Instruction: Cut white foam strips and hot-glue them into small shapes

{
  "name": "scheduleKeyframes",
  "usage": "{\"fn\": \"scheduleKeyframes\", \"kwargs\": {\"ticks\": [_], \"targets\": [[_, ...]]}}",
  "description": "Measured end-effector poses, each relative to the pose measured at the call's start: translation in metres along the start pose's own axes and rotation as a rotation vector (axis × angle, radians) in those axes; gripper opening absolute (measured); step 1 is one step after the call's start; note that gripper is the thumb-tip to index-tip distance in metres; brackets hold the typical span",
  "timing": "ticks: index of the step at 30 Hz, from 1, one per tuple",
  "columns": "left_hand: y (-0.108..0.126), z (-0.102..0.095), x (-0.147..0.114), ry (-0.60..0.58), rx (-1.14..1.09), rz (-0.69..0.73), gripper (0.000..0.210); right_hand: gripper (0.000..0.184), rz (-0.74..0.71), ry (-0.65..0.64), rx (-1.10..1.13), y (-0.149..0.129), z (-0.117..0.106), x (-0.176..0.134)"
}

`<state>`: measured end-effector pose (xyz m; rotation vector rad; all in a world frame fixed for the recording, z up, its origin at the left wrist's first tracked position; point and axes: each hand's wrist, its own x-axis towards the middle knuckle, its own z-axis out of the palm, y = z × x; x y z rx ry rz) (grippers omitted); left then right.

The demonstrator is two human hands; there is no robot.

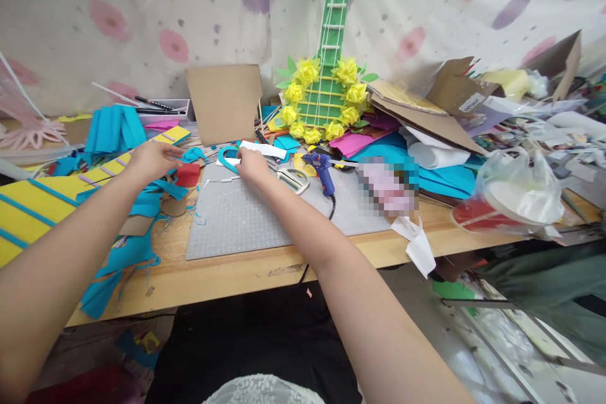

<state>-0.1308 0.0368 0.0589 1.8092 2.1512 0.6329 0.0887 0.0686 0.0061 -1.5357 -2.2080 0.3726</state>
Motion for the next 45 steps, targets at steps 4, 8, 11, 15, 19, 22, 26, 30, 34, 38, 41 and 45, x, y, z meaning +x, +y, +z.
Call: {"fn": "scheduleKeyframes", "kwargs": {"ticks": [4,8,11,15,19,22,26,30,34,38,41,45], "targets": [[0.018,0.015,-0.003,-0.066,0.047,0.032,0.033,0.030,0.008,-0.112,-0.075,-0.008,0.003,0.009],[0.018,0.018,-0.005,-0.020,0.021,0.069,0.026,0.028,-0.012,-0.103,-0.099,-0.015,0.006,0.011],[0.009,0.017,-0.007,0.017,0.021,0.054,0.022,0.025,-0.034,-0.038,-0.016,-0.013,0.001,0.008],[-0.003,0.018,-0.007,-0.021,-0.060,-0.007,0.025,0.021,-0.017,0.080,0.157,0.002,-0.014,0.004],[-0.007,0.015,-0.009,-0.045,-0.115,-0.025,0.031,0.018,0.008,0.166,0.282,0.024,-0.030,0.000],[-0.004,0.005,-0.012,-0.013,-0.037,-0.135,0.040,0.016,-0.054,0.151,0.288,0.031,-0.032,-0.003],[-0.004,-0.008,-0.013,0.160,-0.072,-0.126,0.031,0.012,-0.239,0.049,0.227,0.014,-0.017,-0.002],[-0.006,-0.015,-0.016,0.230,0.031,-0.097,0.038,0.011,-0.380,-0.046,0.164,-0.021,0.005,0.006],[-0.006,-0.008,-0.019,0.067,0.198,0.427,0.040,0.009,-0.425,-0.039,0.141,-0.042,0.017,0.015],[-0.003,0.008,-0.015,-0.046,0.283,0.439,0.030,0.009,-0.404,-0.042,0.183,-0.041,0.017,0.016],[0.001,0.015,-0.012,-0.010,0.363,0.344,0.025,0.013,-0.348,-0.016,0.201,-0.029,0.012,0.015],[0.004,0.016,-0.006,0.088,0.344,0.254,0.027,0.022,-0.190,0.029,0.070,-0.008,0.004,0.013]]}}
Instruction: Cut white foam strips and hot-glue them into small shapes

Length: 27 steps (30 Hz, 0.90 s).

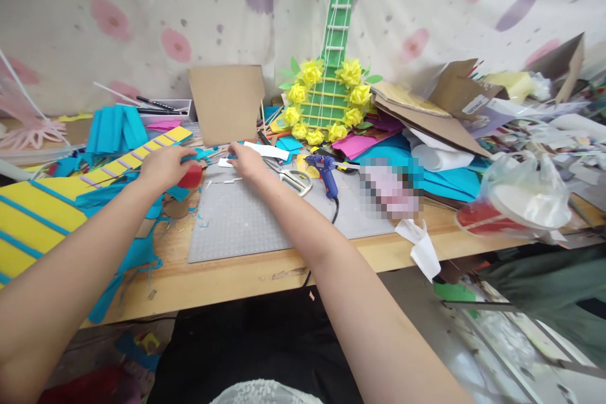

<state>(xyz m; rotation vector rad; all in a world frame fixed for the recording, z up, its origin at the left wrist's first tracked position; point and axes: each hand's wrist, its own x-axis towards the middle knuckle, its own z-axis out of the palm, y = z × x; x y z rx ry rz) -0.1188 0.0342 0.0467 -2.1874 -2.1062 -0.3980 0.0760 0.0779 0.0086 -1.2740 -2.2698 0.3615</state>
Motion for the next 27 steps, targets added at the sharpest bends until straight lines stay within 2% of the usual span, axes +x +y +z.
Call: {"fn": "scheduleKeyframes", "kwargs": {"ticks": [3,8,12,18,24,27], "targets": [[-0.001,0.003,0.006,0.028,-0.009,-0.069,0.029,0.029,0.018,-0.064,-0.138,0.010,-0.003,-0.004],[0.002,0.017,0.010,-0.030,0.123,-0.130,0.028,0.029,-0.037,-0.106,-0.293,0.011,0.001,-0.008],[0.006,0.024,0.006,0.029,0.130,-0.070,0.032,0.030,-0.028,-0.102,-0.347,0.009,0.000,-0.009],[0.017,0.029,-0.003,0.132,-0.067,-0.023,0.033,0.031,-0.025,-0.090,-0.330,0.013,0.000,-0.009],[0.036,0.045,-0.021,0.066,-0.318,0.169,0.023,0.031,-0.044,-0.087,-0.324,0.012,0.000,-0.007],[0.044,0.052,-0.028,0.022,-0.354,0.197,0.019,0.033,-0.027,-0.070,-0.322,0.009,0.000,-0.008]]}}
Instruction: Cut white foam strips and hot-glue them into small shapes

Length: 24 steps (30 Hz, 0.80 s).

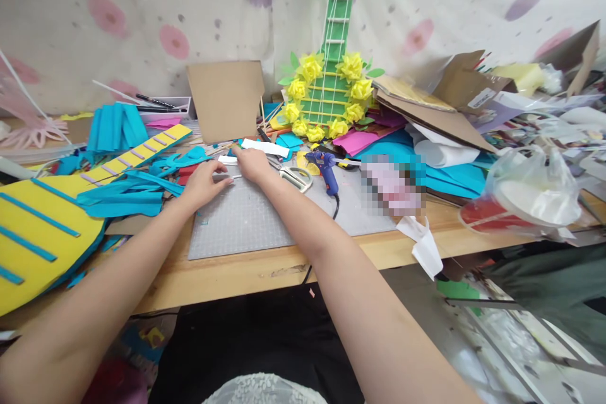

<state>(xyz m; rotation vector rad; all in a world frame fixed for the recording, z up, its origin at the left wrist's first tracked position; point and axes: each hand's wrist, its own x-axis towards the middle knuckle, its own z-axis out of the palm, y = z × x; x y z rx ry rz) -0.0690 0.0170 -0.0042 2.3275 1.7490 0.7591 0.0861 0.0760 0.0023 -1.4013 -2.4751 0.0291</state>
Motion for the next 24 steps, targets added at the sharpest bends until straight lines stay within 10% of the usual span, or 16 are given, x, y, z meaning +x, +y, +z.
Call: {"fn": "scheduleKeyframes", "kwargs": {"ticks": [17,24], "targets": [[0.001,0.005,-0.004,0.297,0.029,-0.267,0.016,0.029,0.162,0.182,0.234,0.019,-0.019,-0.005],[0.007,-0.003,0.014,0.338,-0.510,-0.367,0.024,0.027,0.090,0.144,0.437,0.021,-0.023,-0.022]]}}
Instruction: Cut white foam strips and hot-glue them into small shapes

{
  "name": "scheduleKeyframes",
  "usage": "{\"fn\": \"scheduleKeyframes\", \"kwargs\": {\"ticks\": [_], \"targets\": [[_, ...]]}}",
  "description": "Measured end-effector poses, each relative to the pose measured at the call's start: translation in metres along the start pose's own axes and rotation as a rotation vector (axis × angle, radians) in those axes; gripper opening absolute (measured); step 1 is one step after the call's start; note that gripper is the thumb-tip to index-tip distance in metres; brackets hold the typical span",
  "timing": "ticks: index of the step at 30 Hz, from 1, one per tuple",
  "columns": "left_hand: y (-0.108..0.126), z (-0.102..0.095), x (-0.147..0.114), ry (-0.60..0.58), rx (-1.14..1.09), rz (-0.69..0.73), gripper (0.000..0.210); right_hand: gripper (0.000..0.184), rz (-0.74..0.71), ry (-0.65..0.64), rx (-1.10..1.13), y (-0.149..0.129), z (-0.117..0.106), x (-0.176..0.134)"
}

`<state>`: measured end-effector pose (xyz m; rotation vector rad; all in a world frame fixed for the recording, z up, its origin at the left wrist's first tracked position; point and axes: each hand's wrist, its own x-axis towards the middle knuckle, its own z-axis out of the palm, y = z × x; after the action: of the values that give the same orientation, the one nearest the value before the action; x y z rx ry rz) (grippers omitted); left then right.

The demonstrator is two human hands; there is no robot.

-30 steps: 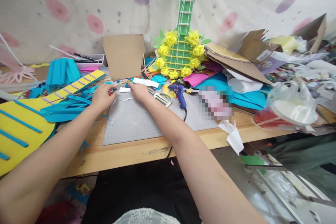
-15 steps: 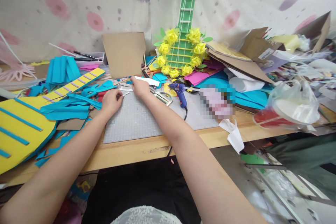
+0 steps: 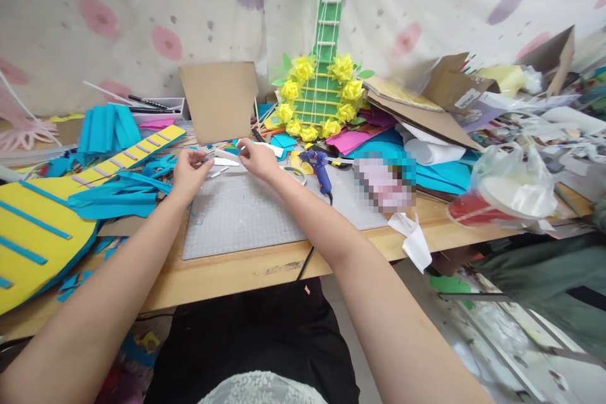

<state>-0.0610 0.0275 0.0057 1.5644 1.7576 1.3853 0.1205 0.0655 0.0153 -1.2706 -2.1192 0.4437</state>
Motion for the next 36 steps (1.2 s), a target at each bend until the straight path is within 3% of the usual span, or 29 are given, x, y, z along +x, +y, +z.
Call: {"fn": "scheduleKeyframes", "kwargs": {"ticks": [4,9,12,19,26,36], "targets": [[0.011,-0.001,0.008,-0.190,-0.281,-0.111,0.027,0.022,0.035,-0.073,0.203,0.003,0.000,-0.002],[0.015,-0.001,0.009,-0.275,-0.309,-0.206,0.029,0.023,0.135,-0.195,0.502,0.006,0.003,0.000],[0.014,0.001,0.008,-0.259,-0.301,-0.230,0.033,0.022,0.189,-0.268,0.639,0.005,0.007,0.001],[0.017,-0.001,0.011,-0.227,-0.321,-0.288,0.037,0.019,0.258,-0.217,0.616,-0.003,0.017,0.007],[0.016,-0.014,0.013,-0.252,-0.468,-0.387,0.018,0.018,0.263,-0.248,0.686,-0.003,0.017,0.008],[0.021,-0.021,0.011,-0.193,-0.409,-0.402,0.038,0.018,0.287,-0.285,0.711,0.001,0.016,0.011]]}}
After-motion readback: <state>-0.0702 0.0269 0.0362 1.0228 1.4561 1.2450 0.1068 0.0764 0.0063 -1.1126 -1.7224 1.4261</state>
